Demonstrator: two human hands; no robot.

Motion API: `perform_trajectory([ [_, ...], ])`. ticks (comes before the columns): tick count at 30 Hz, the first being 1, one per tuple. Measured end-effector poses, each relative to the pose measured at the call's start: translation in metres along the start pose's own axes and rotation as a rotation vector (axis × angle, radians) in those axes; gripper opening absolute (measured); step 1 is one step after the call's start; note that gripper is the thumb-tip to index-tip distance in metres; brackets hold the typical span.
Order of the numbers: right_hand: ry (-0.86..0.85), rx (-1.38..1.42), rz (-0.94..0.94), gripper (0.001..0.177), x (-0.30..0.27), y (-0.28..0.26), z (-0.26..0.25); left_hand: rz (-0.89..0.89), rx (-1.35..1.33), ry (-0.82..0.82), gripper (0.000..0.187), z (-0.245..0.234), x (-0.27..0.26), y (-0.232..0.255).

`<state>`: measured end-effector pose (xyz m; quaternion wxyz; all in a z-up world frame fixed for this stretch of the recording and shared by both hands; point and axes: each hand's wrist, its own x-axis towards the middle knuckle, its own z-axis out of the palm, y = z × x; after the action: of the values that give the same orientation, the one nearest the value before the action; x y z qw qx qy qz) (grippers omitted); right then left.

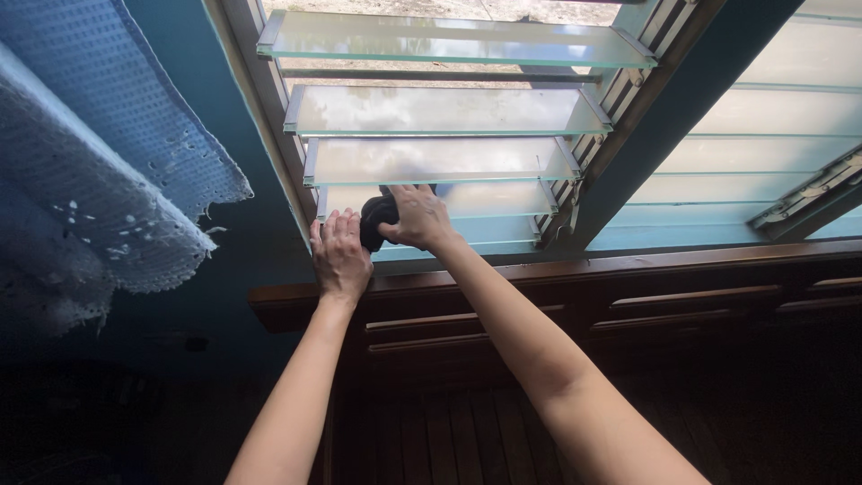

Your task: The person wipes the horizontal glass slats of a window with a dark cloth, moving systematically from lower to upper sections. After cleaning, the person places the cloth into a red bucket on the floor.

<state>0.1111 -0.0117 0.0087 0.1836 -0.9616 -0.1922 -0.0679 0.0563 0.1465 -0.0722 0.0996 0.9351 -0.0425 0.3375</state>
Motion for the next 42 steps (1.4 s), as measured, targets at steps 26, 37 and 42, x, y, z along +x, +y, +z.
perform_trajectory([
  [26,0.139,-0.332,0.35,0.042,-0.09,0.171,-0.057,-0.114,0.251,-0.115,0.04,0.006,0.016,0.025],
  [37,-0.131,-0.089,0.284,0.049,-0.168,0.093,-0.116,-0.057,0.13,-0.575,0.093,-0.041,0.028,0.083],
  [42,-0.045,0.119,0.234,0.037,-0.173,0.05,-0.164,0.101,-0.358,-0.73,0.105,-0.056,0.019,0.134],
])
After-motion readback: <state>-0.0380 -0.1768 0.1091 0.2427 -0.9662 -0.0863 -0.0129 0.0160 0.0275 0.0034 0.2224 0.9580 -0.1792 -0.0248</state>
